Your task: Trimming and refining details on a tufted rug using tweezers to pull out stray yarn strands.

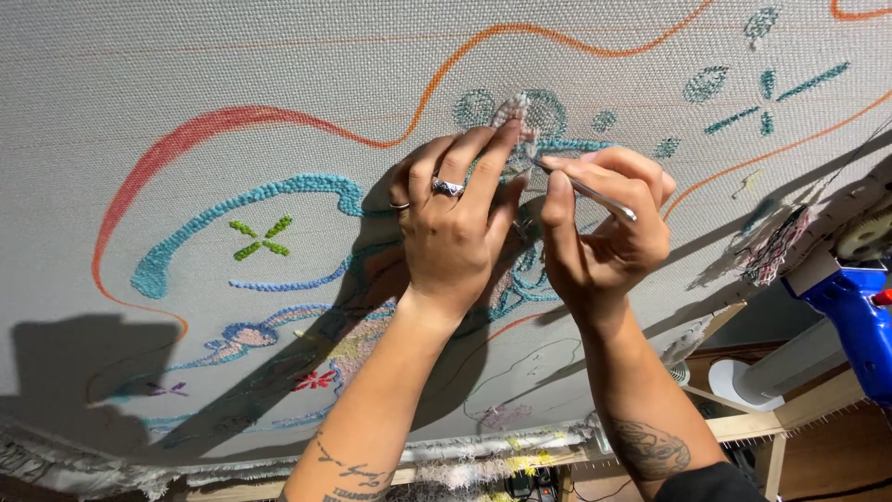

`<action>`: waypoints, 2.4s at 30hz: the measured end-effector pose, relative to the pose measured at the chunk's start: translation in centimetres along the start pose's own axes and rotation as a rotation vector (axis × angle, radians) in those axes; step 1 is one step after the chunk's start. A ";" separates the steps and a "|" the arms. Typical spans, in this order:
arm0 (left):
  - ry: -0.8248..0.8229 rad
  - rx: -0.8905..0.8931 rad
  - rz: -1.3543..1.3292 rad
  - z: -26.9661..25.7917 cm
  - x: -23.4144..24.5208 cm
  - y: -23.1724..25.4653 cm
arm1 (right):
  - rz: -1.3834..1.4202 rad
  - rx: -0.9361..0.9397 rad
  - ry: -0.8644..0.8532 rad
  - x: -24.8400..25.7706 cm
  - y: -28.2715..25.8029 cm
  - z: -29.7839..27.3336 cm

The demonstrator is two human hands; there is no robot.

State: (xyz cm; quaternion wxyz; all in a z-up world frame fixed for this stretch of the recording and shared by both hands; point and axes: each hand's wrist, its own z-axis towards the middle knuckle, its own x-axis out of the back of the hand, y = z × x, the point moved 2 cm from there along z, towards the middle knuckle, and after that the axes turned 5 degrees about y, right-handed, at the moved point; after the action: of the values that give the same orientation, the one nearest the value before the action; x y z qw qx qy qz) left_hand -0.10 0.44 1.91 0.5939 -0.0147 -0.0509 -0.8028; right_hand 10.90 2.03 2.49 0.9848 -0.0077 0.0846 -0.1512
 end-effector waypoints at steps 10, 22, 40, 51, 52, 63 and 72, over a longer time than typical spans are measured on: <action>-0.038 0.021 0.004 0.0 0.0 0.0 | -0.133 0.029 -0.003 -0.7 0.6 0.3; -0.025 0.016 -0.006 -0.1 0.0 0.0 | -0.167 0.028 -0.006 -0.2 0.6 0.2; -0.032 0.016 -0.019 -0.2 -0.1 -0.1 | -0.065 0.076 -0.013 -0.1 1.1 0.2; -0.028 0.012 -0.009 -0.2 -0.1 -0.1 | -0.053 0.045 -0.025 -0.6 1.1 0.3; -0.026 0.010 -0.011 -0.1 -0.1 -0.2 | -0.055 0.047 -0.023 -0.3 1.1 0.2; -0.026 0.023 -0.012 -0.1 0.0 0.0 | -0.128 0.029 -0.032 -0.8 1.0 0.4; -0.045 0.019 -0.020 -0.2 0.1 -0.1 | -0.031 0.106 -0.025 0.2 0.6 0.1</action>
State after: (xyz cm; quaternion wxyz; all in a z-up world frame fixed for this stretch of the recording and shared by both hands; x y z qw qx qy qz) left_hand -0.18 0.35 1.70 0.5847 -0.0267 -0.0719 -0.8076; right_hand 11.30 2.55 2.52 0.9824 0.0415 0.0641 -0.1705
